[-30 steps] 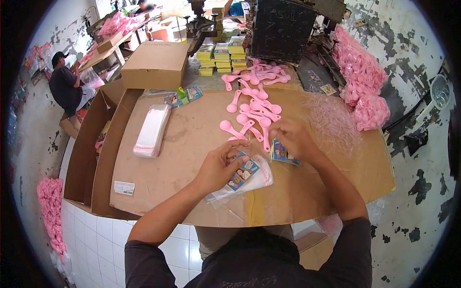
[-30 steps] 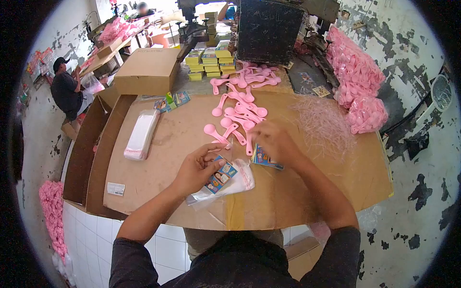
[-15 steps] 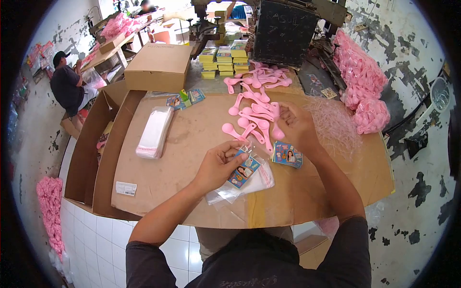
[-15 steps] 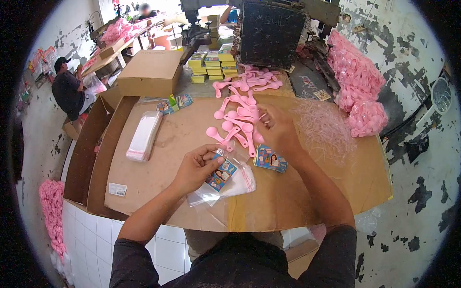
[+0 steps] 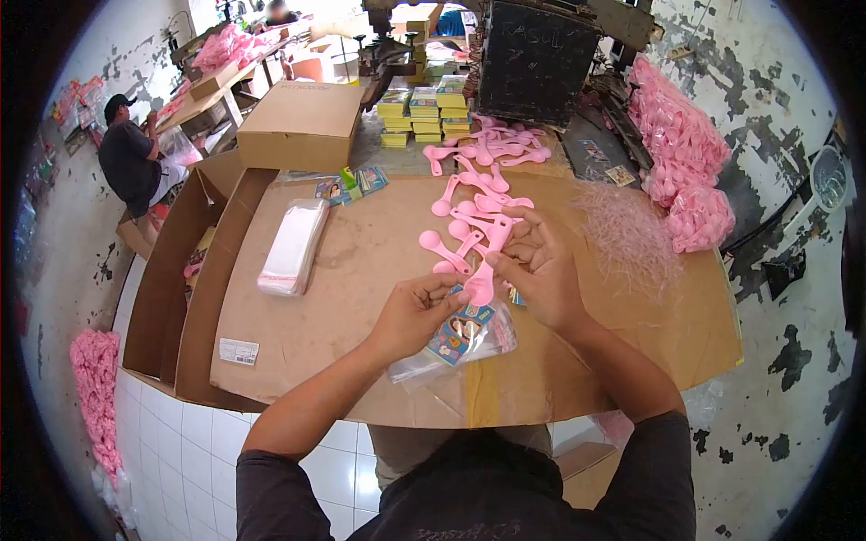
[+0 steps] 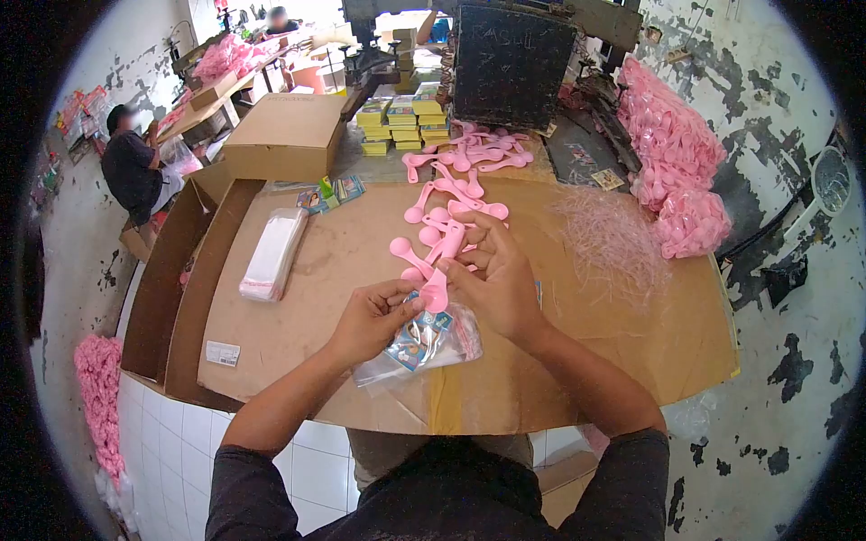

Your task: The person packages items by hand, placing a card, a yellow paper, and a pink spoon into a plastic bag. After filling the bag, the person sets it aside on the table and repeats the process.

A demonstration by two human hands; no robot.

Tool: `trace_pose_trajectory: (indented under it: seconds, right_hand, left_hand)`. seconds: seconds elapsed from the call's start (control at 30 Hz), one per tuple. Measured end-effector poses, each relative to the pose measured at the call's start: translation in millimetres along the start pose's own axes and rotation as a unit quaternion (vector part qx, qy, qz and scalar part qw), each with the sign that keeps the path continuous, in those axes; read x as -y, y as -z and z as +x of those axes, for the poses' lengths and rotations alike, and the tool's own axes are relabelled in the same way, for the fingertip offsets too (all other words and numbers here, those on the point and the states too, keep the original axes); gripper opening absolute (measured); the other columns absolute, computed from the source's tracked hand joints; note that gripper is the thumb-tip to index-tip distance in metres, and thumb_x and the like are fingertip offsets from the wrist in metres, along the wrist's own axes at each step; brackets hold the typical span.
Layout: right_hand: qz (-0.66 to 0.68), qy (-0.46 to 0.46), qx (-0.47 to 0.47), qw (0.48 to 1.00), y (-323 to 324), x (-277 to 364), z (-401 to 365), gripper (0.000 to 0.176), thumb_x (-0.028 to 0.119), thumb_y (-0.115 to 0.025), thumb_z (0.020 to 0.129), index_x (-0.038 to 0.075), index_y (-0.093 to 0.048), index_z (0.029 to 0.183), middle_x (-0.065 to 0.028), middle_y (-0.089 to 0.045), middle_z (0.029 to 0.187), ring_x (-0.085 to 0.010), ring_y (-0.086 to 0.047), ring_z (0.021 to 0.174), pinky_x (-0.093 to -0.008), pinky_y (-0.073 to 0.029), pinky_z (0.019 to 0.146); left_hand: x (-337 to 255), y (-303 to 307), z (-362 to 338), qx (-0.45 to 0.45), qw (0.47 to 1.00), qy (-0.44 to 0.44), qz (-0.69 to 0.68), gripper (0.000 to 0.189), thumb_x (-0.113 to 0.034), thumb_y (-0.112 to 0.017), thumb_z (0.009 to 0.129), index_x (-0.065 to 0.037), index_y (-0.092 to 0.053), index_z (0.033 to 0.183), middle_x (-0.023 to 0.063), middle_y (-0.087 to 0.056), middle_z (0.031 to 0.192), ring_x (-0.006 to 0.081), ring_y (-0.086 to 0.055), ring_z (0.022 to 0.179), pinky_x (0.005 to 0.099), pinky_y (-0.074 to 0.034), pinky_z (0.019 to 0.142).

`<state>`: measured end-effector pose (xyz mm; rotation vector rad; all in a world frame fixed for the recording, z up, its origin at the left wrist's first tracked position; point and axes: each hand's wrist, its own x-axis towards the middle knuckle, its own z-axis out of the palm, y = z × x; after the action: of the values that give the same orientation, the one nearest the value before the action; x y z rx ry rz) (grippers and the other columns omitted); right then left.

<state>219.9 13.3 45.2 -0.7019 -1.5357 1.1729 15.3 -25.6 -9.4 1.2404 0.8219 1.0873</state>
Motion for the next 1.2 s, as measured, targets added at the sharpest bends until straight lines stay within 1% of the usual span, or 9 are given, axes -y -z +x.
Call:
trace_pose_trajectory:
  seconds: [0.13,0.27,0.33,0.43,0.53,0.63,0.73,0.83,1.2]
  right_hand:
    - [0.044,-0.018,0.033,0.998,-2.8,-18.0,-11.6,0.052,-0.002,-0.063,0.098,0.001,-0.042,0.146,-0.0113,-0.061,0.119,-0.0172,-0.065,0.108,-0.0285,-0.054,0.088]
    - [-0.125,0.047,0.164,0.977,18.2,-15.1,-2.4,0.032,0.017,-0.059,0.104,0.001,-0.057,0.132,-0.0125,-0.059,0.128,-0.0213,-0.057,0.123,-0.0391,-0.044,0.107]
    - [0.025,-0.034,0.147,0.988,14.6,-11.0,3.2,0.030,0.023,-0.056,0.105,0.001,-0.066,0.122,-0.0122,-0.060,0.132,-0.0225,-0.054,0.127,-0.0413,-0.040,0.110]
    - [-0.227,0.157,0.241,0.930,13.5,20.9,10.7,0.019,0.017,-0.064,0.099,0.003,-0.073,0.108,-0.0110,-0.062,0.134,-0.0233,-0.058,0.123,-0.0391,-0.044,0.106]
    - [-0.229,0.145,0.307,0.912,16.4,43.2,16.5,0.015,0.012,-0.073,0.091,0.004,-0.074,0.104,-0.0092,-0.067,0.124,-0.0273,-0.062,0.114,-0.0397,-0.049,0.097]
    - [-0.338,0.305,0.215,0.864,6.1,71.8,21.6,0.017,0.009,-0.077,0.086,0.004,-0.073,0.102,-0.0098,-0.070,0.107,-0.0273,-0.066,0.097,-0.0384,-0.052,0.083]
    - [-0.366,0.225,0.193,0.882,4.4,84.6,14.9,0.012,0.007,-0.078,0.084,0.002,-0.073,0.093,-0.0106,-0.071,0.094,-0.0256,-0.067,0.084,-0.0358,-0.051,0.073]
    - [-0.377,0.215,0.154,0.888,2.4,80.6,12.7,0.012,0.005,-0.077,0.085,0.001,-0.073,0.094,-0.0101,-0.069,0.083,-0.0221,-0.064,0.071,-0.0323,-0.049,0.064]
    - [-0.345,0.219,0.107,0.906,-3.4,66.2,10.1,0.015,0.006,-0.074,0.089,0.000,-0.069,0.101,-0.0113,-0.069,0.086,-0.0240,-0.066,0.073,-0.0341,-0.051,0.065]
  left_hand:
    - [-7.8,-2.7,-0.7,-0.020,0.999,-0.025,0.003,0.024,-0.013,-0.064,0.104,0.003,-0.067,0.122,0.0022,-0.073,0.099,0.0027,-0.062,0.083,0.0199,-0.050,0.069]
    - [-12.9,2.5,-3.1,-0.001,0.999,0.028,0.026,0.023,-0.016,-0.065,0.103,-0.001,-0.068,0.120,-0.0008,-0.073,0.092,0.0000,-0.056,0.070,0.0189,-0.043,0.057]
    - [-4.3,2.7,-1.0,0.000,1.000,0.012,0.029,0.022,-0.018,-0.066,0.103,-0.002,-0.069,0.118,-0.0020,-0.073,0.088,-0.0009,-0.053,0.065,0.0189,-0.039,0.053]
    - [-5.1,2.4,-1.3,0.025,0.999,0.018,0.012,0.026,-0.019,-0.066,0.102,-0.003,-0.065,0.123,-0.0022,-0.073,0.090,0.0004,-0.055,0.068,0.0195,-0.042,0.057]
    - [-15.0,4.8,-4.0,0.066,0.997,-0.001,-0.046,0.030,-0.016,-0.064,0.103,-0.003,-0.060,0.129,0.0036,-0.072,0.108,0.0058,-0.063,0.088,0.0234,-0.050,0.074]
    - [-22.8,-2.3,-0.9,0.018,0.990,-0.118,-0.069,0.037,-0.011,-0.061,0.103,-0.002,-0.054,0.137,0.0095,-0.066,0.129,0.0124,-0.061,0.116,0.0303,-0.049,0.099]
    - [-26.4,9.0,-6.0,0.081,0.988,-0.132,-0.014,0.042,-0.008,-0.060,0.101,-0.001,-0.051,0.141,0.0124,-0.059,0.141,0.0159,-0.054,0.132,0.0337,-0.042,0.111]
    - [-27.7,2.9,-14.8,0.044,0.970,-0.181,0.156,0.043,-0.006,-0.061,0.099,0.001,-0.053,0.140,0.0124,-0.063,0.137,0.0163,-0.057,0.129,0.0333,-0.044,0.109]
    - [-38.3,-9.4,-11.8,-0.027,0.991,-0.108,0.078,0.028,-0.003,-0.063,0.100,0.003,-0.064,0.128,0.0099,-0.073,0.116,0.0143,-0.068,0.109,0.0279,-0.055,0.091]
